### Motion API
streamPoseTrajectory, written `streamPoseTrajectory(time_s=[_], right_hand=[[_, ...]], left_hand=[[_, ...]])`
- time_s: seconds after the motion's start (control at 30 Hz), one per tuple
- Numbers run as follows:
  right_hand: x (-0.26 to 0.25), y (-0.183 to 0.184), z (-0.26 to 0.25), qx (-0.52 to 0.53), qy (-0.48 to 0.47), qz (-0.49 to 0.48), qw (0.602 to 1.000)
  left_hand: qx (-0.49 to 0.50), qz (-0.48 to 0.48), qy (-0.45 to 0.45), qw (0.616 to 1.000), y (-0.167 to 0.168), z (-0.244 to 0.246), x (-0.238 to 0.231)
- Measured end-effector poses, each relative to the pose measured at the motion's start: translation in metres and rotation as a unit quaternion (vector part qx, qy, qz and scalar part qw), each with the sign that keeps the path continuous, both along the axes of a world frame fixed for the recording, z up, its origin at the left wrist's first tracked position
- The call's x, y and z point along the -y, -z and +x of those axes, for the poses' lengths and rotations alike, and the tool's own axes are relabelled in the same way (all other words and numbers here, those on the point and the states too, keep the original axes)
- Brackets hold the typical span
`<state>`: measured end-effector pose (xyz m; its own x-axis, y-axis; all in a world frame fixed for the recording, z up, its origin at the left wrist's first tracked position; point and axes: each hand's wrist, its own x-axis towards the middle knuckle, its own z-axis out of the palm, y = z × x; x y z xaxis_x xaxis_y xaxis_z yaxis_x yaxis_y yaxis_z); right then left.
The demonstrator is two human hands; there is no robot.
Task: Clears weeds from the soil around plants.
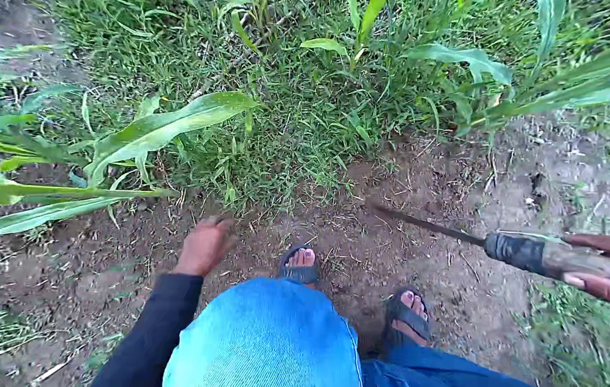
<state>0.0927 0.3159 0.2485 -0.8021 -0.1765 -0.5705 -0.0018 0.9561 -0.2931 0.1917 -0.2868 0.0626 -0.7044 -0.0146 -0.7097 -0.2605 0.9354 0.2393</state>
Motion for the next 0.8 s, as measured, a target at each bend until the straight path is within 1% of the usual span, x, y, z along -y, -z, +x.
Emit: streamPoseTrajectory(time_s=[0.03, 0.07, 0.13, 0.2, 0.27, 0.33, 0.37, 0.4, 0.47, 0.5, 0.53, 0.57, 0.6, 0.67, 0.7, 0.73, 0.8], right_hand=[[0.004, -0.002, 0.012, 0.02, 0.002, 0.009, 1.0], [0.006, -0.003, 0.028, 0.038, 0.01, 0.012, 0.999], [0.007, -0.003, 0.065, 0.064, 0.05, -0.005, 0.997], [0.006, -0.003, 0.107, 0.076, 0.151, -0.065, 0.983], [0.003, 0.001, 0.143, 0.07, 0.28, -0.15, 0.946], [-0.001, 0.002, 0.171, 0.076, 0.379, -0.229, 0.893], [0.0, 0.006, 0.186, 0.088, 0.426, -0.266, 0.86], [0.002, 0.013, 0.199, 0.103, 0.469, -0.297, 0.825], [0.014, 0.043, 0.215, 0.137, 0.53, -0.346, 0.762], [0.026, 0.067, 0.215, 0.149, 0.545, -0.358, 0.743], [0.045, 0.096, 0.209, 0.154, 0.559, -0.351, 0.735], [0.071, 0.129, 0.198, 0.153, 0.575, -0.334, 0.731], [0.096, 0.16, 0.185, 0.158, 0.583, -0.322, 0.729], [0.127, 0.203, 0.169, 0.148, 0.589, -0.34, 0.718], [0.132, 0.216, 0.167, 0.138, 0.584, -0.358, 0.716], [0.135, 0.221, 0.171, 0.133, 0.577, -0.37, 0.716], [0.136, 0.217, 0.182, 0.123, 0.565, -0.378, 0.723]], left_hand=[[-0.102, 0.062, 0.038, 0.992, 0.02, -0.034, -0.033], [-0.173, 0.124, 0.086, 0.973, 0.041, -0.063, -0.066], [-0.222, 0.204, 0.176, 0.937, 0.084, -0.104, -0.13], [-0.229, 0.225, 0.233, 0.918, 0.123, -0.124, -0.173], [-0.245, 0.242, 0.235, 0.909, 0.152, -0.133, -0.183], [-0.309, 0.302, 0.164, 0.887, 0.171, -0.136, -0.179], [-0.306, 0.335, 0.11, 0.884, 0.172, -0.135, -0.177], [-0.281, 0.357, 0.055, 0.889, 0.167, -0.135, -0.175], [-0.219, 0.369, -0.054, 0.902, 0.152, -0.136, -0.171], [-0.187, 0.366, -0.108, 0.905, 0.145, -0.137, -0.169], [-0.164, 0.359, -0.148, 0.907, 0.139, -0.136, -0.166], [-0.165, 0.356, -0.166, 0.905, 0.137, -0.134, -0.164], [-0.189, 0.356, -0.157, 0.902, 0.137, -0.131, -0.164], [-0.233, 0.347, -0.088, 0.904, 0.14, -0.124, -0.168], [-0.255, 0.336, -0.042, 0.906, 0.144, -0.125, -0.169], [-0.269, 0.318, 0.005, 0.909, 0.151, -0.123, -0.171], [-0.283, 0.27, 0.094, 0.916, 0.16, -0.115, -0.178]])
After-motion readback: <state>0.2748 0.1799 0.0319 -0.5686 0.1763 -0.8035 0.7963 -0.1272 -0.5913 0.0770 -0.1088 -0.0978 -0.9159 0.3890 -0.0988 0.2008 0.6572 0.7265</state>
